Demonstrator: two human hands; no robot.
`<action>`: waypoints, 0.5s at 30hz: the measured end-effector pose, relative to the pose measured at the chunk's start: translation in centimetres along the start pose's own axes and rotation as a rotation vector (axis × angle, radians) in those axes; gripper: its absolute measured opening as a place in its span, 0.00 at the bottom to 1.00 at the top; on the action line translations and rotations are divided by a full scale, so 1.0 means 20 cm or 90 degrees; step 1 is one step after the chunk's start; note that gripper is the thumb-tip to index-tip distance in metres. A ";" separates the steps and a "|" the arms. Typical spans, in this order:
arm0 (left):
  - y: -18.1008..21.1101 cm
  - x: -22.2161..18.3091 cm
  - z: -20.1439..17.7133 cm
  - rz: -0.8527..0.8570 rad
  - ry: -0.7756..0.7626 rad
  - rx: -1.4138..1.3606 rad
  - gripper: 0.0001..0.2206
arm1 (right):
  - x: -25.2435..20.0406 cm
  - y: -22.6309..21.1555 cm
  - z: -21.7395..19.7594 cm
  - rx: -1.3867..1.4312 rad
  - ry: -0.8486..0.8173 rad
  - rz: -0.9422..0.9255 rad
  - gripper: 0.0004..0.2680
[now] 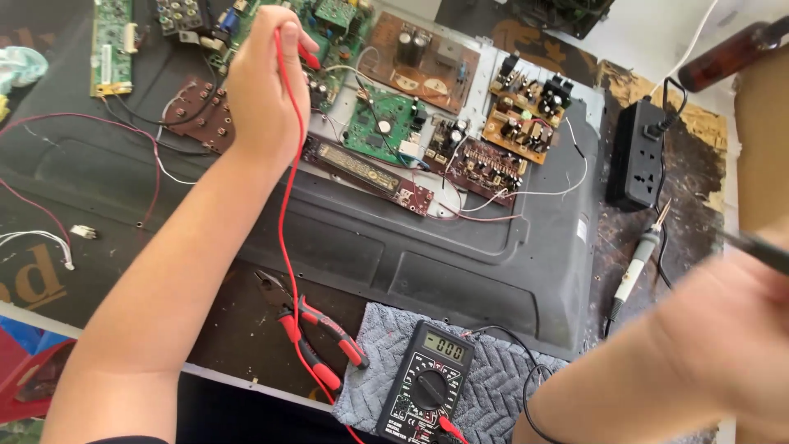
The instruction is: Using a multimeter to test various components and points on electronic circuit boards for troubleshooting.
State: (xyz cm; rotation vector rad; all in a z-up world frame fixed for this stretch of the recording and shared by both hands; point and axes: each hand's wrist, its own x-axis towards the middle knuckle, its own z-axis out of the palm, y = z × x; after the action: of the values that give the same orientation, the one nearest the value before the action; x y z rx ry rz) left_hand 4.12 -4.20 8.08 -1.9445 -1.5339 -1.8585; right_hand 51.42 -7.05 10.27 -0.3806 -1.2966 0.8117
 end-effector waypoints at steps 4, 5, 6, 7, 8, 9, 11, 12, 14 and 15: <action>-0.04 0.01 0.00 0.047 0.005 0.032 0.13 | 0.22 -0.01 0.86 -0.014 0.115 0.045 0.10; -0.05 0.01 -0.01 0.057 0.006 0.029 0.14 | 0.27 -0.01 1.07 -0.032 0.242 0.084 0.09; -0.04 0.01 -0.01 0.055 0.008 0.031 0.14 | 0.25 0.07 1.09 -0.032 0.239 0.086 0.09; -0.04 0.01 -0.02 0.034 0.008 0.025 0.14 | 0.24 0.15 1.11 -0.042 0.160 0.142 0.11; -0.03 0.02 -0.02 0.016 0.007 0.016 0.14 | 0.23 0.23 1.13 -0.054 0.085 0.195 0.15; -0.02 0.02 -0.02 0.017 0.006 0.016 0.14 | 0.21 0.27 1.16 -0.054 0.086 0.194 0.15; -0.03 0.02 -0.02 -0.028 0.010 0.010 0.12 | 0.17 0.35 1.21 -0.252 -0.142 0.239 0.08; -0.02 0.01 -0.03 -0.031 0.007 0.007 0.12 | 0.14 0.38 1.22 -0.255 -0.140 0.242 0.08; -0.02 0.03 -0.04 -0.022 0.018 0.006 0.13 | 0.11 0.45 1.24 -0.125 -0.130 0.337 0.03; -0.03 0.05 -0.03 -0.013 0.018 0.003 0.13 | 0.13 0.48 1.26 -0.125 -0.126 0.328 0.03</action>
State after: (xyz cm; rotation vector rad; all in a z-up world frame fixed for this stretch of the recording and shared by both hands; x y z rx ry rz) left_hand 3.06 -3.67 8.58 -1.9004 -1.5546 -1.8805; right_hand 24.77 -3.35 12.33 -0.8307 -1.4907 1.1784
